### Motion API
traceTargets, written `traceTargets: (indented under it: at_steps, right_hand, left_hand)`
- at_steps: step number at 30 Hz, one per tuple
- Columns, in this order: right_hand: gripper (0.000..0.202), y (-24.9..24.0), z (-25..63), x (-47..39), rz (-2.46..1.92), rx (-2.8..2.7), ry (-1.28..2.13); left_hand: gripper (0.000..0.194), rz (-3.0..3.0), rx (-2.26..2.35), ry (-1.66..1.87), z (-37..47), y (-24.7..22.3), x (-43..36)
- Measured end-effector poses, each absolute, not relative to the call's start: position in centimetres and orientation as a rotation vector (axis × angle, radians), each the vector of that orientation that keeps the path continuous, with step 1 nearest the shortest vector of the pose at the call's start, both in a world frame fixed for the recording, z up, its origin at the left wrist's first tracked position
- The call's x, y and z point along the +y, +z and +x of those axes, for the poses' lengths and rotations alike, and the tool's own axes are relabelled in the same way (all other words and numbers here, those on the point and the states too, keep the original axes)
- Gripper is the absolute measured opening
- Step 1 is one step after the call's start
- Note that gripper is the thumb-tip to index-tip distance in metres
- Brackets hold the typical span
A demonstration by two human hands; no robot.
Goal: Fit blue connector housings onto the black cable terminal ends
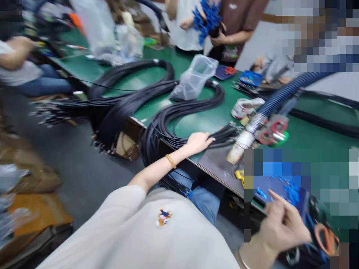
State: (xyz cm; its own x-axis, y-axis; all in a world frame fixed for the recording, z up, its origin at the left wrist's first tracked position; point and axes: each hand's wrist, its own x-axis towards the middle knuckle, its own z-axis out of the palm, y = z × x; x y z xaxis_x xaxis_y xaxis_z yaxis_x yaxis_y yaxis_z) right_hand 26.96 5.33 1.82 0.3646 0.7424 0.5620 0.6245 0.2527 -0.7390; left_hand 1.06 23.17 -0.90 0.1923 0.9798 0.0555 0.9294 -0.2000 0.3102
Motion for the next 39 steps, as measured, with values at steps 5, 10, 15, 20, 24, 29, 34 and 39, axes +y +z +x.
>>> traceTargets:
  at_steps: [5, 10, 15, 20, 24, 29, 34, 39]
  right_hand:
    - [0.024, -0.4, 27.5, 6.6, -1.464, -1.247, 0.090]
    - [0.022, -0.5, 27.9, 6.3, -1.455, -1.251, 0.133]
    - [0.024, -0.6, 28.2, 6.5, -1.484, -1.286, 0.103]
    - [0.021, -0.6, 28.2, 6.7, -1.483, -1.341, 0.102]
    - [0.022, -0.5, 28.1, 6.9, -1.473, -1.396, 0.118]
    - [0.017, -0.9, 28.5, 7.4, -1.422, -1.439, 0.067]
    - [0.014, -1.1, 28.5, 8.2, -1.389, -1.451, 0.053]
    - [0.015, 0.4, 27.6, 8.1, -1.357, -1.517, -0.028]
  left_hand:
    - [0.051, 2.304, 1.839, 0.315, 1.0, -1.2, 23.0]
    - [0.060, 2.446, 1.886, 0.244, 0.2, -1.2, 22.1]
    - [0.057, 2.559, 1.777, 0.482, -0.2, -1.7, 21.0]
    - [0.041, 2.668, 1.460, 0.781, 0.3, -1.8, 19.2]
    - [0.039, 2.784, 1.210, 0.715, 0.5, -2.2, 18.0]
    - [0.032, 2.884, 1.181, 0.601, 0.0, -3.5, 16.9]
    - [0.026, 2.864, 1.353, 0.533, 1.0, -3.9, 18.2]
    - [0.027, 2.722, 1.516, 0.495, 3.4, -3.2, 22.0]
